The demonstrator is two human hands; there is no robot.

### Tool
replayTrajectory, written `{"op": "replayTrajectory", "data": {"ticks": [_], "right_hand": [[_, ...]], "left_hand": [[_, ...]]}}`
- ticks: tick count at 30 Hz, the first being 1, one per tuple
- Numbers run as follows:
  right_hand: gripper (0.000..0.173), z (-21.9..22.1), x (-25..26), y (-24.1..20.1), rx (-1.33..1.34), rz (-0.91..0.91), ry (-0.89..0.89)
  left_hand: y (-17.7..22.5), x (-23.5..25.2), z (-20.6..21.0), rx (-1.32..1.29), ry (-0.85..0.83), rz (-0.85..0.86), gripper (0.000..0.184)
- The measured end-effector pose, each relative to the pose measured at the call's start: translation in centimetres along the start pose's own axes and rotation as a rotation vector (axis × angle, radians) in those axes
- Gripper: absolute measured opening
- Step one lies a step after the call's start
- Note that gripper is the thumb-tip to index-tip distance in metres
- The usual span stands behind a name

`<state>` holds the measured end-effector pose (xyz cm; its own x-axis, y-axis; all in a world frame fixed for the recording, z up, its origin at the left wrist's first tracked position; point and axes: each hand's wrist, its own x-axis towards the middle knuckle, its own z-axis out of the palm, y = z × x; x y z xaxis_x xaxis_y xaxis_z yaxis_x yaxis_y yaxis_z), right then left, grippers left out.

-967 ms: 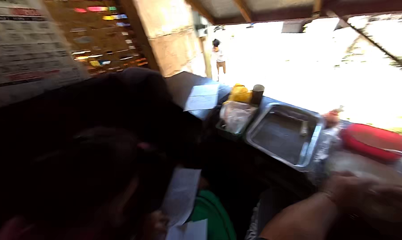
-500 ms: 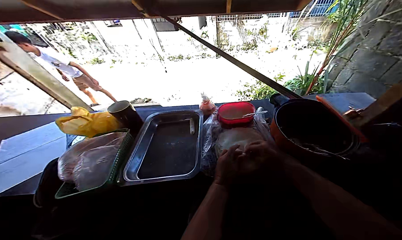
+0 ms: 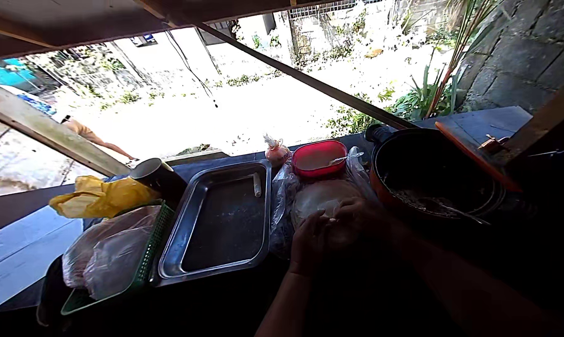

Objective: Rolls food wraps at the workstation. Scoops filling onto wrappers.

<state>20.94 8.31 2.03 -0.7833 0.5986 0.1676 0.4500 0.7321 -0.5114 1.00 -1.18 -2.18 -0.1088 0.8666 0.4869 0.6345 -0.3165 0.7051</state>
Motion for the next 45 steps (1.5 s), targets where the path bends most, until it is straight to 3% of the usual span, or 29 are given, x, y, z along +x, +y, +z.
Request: {"op": "replayTrajectory", "data": {"ticks": [6,11,14,16,20,27,30,33,36,45], "right_hand": [[0.026,0.1,-0.1,-0.1,-0.015,0.015,0.012],[0.029,-2.2,1.1,-1.8,-0.060,0.097,-0.115],[0.036,-4.7,4.5,-4.1,-0.196,0.194,0.025],[0.046,-5.5,7.9,-4.6,-0.293,0.299,0.056],[0.083,-5.0,14.2,-3.0,-0.337,0.453,-0.047],[0.090,-3.1,18.0,-0.2,-0.411,0.472,-0.207],[0.084,-3.8,17.7,-0.5,-0.195,0.442,-0.153],[0.098,-4.4,17.1,-0.5,0.232,0.535,0.103],[0.104,-5.3,16.7,-0.9,0.523,0.658,0.209],[0.103,-5.1,15.6,0.0,0.498,0.675,0.259]], "left_hand": [[-0.2,-0.1,0.3,0.098,-0.024,0.084,0.037],[-0.5,0.2,0.6,0.106,-0.033,0.049,0.035],[-0.4,0.3,0.7,0.100,-0.049,0.023,0.036],[-0.3,0.4,0.5,0.106,-0.057,0.023,0.035],[-0.1,0.5,0.6,0.128,-0.058,0.032,0.036],[0.4,0.6,0.3,0.095,-0.051,0.012,0.033],[0.1,0.5,0.4,0.078,-0.053,0.026,0.033],[0.0,0.4,0.5,0.081,-0.048,0.033,0.033],[0.1,0.4,0.5,0.096,-0.044,0.032,0.033],[0.3,0.2,0.5,0.116,-0.028,0.052,0.032]]}}
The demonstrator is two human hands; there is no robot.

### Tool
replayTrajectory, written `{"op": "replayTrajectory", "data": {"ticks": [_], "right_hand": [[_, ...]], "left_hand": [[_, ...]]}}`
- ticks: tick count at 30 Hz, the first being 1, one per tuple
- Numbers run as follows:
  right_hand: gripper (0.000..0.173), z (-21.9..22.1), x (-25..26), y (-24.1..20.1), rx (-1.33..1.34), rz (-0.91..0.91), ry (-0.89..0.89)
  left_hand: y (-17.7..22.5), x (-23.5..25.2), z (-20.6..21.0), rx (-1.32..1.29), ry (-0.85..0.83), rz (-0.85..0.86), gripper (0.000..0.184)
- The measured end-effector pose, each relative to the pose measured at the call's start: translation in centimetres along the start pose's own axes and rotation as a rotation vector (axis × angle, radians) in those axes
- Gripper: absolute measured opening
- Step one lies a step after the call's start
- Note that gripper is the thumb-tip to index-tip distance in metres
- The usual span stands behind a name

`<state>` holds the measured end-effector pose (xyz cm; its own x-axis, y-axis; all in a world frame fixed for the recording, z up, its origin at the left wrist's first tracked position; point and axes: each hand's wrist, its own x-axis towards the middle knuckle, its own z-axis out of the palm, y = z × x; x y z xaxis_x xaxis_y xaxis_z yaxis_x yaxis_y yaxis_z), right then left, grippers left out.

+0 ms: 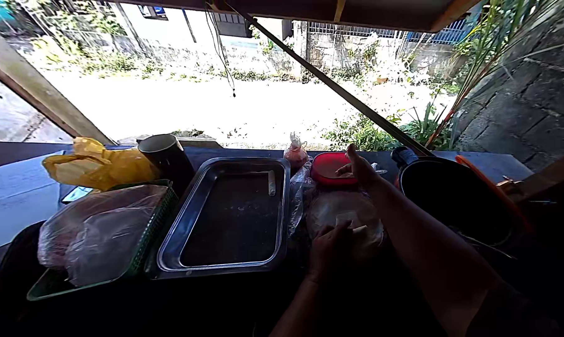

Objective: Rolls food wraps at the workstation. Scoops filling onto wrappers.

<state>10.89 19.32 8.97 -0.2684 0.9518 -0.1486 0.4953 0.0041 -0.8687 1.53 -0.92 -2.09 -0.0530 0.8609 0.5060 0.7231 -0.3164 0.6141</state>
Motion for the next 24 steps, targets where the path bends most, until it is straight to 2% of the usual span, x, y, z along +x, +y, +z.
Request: {"op": "replayTrajectory", "data": {"ticks": [6,10,14,18,21,22,24], "right_hand": [[0.106,-0.9,-1.5,-0.2,0.261,0.020,0.111],[0.101,-1.6,-5.2,-0.5,0.398,-0.050,0.092],[0.096,-1.7,-8.2,1.8,0.403,-0.209,0.033],[0.091,-1.6,-10.8,5.7,0.210,-0.290,-0.079],[0.089,-1.2,-11.8,8.7,-0.141,-0.364,-0.154],[0.090,-1.1,-12.0,9.3,-0.281,-0.425,-0.150],[0.094,-1.2,-12.4,9.7,-0.318,-0.522,-0.110]], "left_hand": [[-0.2,-0.3,0.2,0.029,0.026,0.020,0.025],[-0.2,-0.4,0.3,0.052,0.037,0.039,0.023],[-0.1,-0.5,0.4,0.061,0.043,0.051,0.021],[-0.2,-0.5,0.3,0.062,0.059,0.061,0.020],[-0.1,-0.5,0.5,0.064,0.083,0.065,0.018],[-0.2,-0.5,0.6,0.068,0.086,0.069,0.019],[-0.3,-0.4,0.6,0.070,0.093,0.075,0.019]]}}
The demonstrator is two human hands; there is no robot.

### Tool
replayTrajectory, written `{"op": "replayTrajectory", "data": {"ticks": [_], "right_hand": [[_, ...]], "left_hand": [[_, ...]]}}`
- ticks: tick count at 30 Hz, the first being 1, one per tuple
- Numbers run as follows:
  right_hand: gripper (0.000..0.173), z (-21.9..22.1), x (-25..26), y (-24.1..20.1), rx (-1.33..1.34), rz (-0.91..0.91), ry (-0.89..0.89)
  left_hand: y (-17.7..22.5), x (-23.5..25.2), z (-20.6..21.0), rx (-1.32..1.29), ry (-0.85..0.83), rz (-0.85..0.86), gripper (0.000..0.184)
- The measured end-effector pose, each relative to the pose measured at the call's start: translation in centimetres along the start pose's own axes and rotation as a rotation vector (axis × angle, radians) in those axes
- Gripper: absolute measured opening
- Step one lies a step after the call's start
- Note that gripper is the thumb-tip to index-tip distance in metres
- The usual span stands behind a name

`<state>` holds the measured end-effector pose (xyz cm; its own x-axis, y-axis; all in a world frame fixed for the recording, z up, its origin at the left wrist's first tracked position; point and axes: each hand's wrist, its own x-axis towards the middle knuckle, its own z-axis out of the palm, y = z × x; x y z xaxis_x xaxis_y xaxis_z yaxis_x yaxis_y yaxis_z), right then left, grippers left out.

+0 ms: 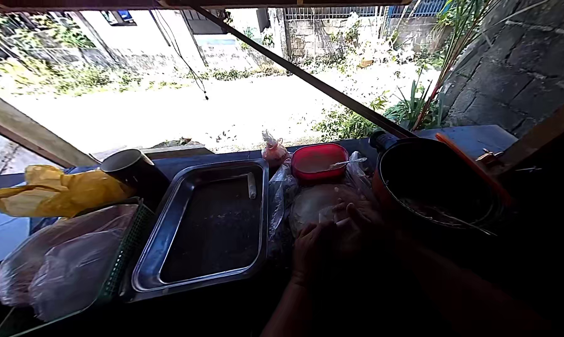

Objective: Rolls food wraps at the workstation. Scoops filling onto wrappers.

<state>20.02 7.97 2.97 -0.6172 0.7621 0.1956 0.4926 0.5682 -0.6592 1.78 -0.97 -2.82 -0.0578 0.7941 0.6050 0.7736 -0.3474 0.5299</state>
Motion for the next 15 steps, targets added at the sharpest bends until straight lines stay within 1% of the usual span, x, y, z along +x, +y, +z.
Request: {"op": "replayTrajectory", "data": {"ticks": [2,4,5,8,11,12,15], "right_hand": [[0.097,-0.3,0.0,-0.1,0.037,-0.037,0.003],[0.091,-0.5,0.0,0.4,-0.025,-0.027,-0.055],[0.090,-0.5,0.0,0.6,-0.025,-0.019,-0.054],[0.091,-0.9,0.6,0.1,0.041,-0.085,-0.049],[0.087,-0.4,1.2,0.1,-0.040,-0.089,-0.193],[0.085,-0.3,1.4,0.3,-0.064,-0.084,-0.210],[0.085,-0.6,1.8,-0.4,-0.027,-0.121,-0.174]], "left_hand": [[-0.1,0.0,-0.1,0.001,-0.001,0.000,0.018],[0.0,-0.1,-0.1,0.002,-0.012,0.001,0.018],[0.0,-0.2,-0.2,0.002,-0.017,0.004,0.018],[0.1,0.0,-0.2,0.030,-0.005,0.014,0.017],[0.1,-0.2,0.0,0.048,0.015,0.041,0.017],[0.1,-0.2,0.0,0.051,0.020,0.049,0.017],[0.1,-0.1,-0.1,0.061,0.018,0.048,0.016]]}}
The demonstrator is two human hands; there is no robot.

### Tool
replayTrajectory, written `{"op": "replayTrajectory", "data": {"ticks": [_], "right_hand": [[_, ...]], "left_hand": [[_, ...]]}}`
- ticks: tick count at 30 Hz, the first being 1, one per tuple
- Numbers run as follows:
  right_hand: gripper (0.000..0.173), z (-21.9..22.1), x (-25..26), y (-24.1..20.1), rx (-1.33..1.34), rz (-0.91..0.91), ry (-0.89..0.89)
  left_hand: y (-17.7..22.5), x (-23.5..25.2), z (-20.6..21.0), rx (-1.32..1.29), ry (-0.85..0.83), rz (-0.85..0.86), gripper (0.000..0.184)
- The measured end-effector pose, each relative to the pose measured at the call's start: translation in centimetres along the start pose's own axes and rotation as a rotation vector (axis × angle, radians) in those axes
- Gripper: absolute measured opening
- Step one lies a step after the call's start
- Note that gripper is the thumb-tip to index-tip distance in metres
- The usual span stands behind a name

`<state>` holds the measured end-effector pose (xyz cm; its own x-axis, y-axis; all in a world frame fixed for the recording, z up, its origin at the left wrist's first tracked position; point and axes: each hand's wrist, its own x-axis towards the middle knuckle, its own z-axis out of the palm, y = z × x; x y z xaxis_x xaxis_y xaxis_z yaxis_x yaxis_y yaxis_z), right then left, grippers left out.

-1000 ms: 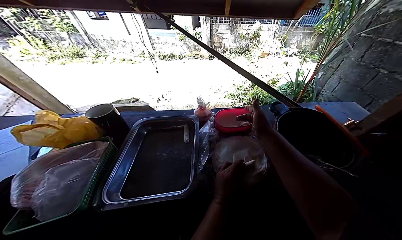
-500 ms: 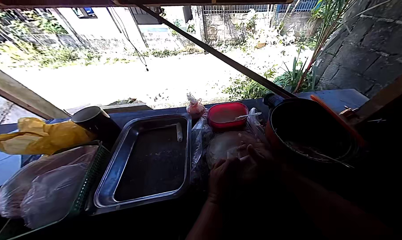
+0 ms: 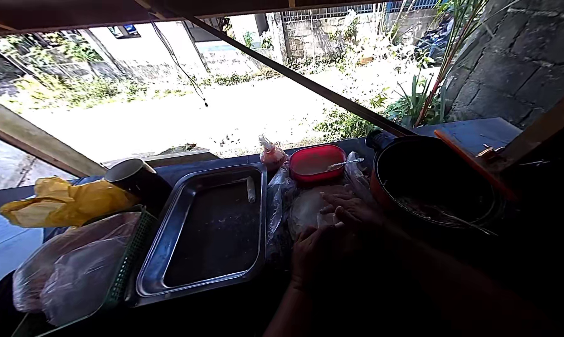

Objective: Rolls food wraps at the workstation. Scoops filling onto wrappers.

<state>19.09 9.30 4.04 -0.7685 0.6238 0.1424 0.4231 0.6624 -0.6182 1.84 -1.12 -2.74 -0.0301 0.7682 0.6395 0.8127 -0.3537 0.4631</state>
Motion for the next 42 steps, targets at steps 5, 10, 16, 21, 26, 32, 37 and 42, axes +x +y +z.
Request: {"op": "replayTrajectory", "data": {"ticks": [5,10,16,21,26,32,37,42], "right_hand": [[0.078,0.3,0.7,0.3,-0.131,0.026,-0.112],[0.062,0.8,0.9,-0.9,-0.153,-0.004,-0.155],[0.066,-0.3,1.0,-1.5,-0.241,0.017,-0.173],[0.065,-2.6,3.9,-3.0,-0.240,0.067,0.077],[0.072,-2.7,9.6,-2.2,-0.316,0.225,0.049],[0.075,-1.3,14.8,-0.2,-0.400,0.342,-0.109],[0.086,-2.5,15.0,-0.8,-0.144,0.368,-0.015],[0.096,-3.2,14.2,-0.9,0.437,0.508,0.237]], "left_hand": [[-0.1,-0.2,0.3,-0.005,0.014,0.018,0.017],[-0.2,-0.6,-0.1,0.012,0.039,0.012,0.021],[-0.1,-0.4,0.2,-0.006,0.057,0.014,0.022],[-0.4,-0.3,0.0,-0.004,-0.002,-0.031,0.017],[-0.1,-0.2,-0.1,-0.033,-0.010,-0.040,0.015],[-0.3,-0.2,0.1,-0.026,-0.001,-0.025,0.015],[-0.3,-0.2,0.1,-0.031,-0.006,-0.027,0.015],[-0.4,-0.2,0.1,-0.029,-0.012,-0.020,0.015]]}}
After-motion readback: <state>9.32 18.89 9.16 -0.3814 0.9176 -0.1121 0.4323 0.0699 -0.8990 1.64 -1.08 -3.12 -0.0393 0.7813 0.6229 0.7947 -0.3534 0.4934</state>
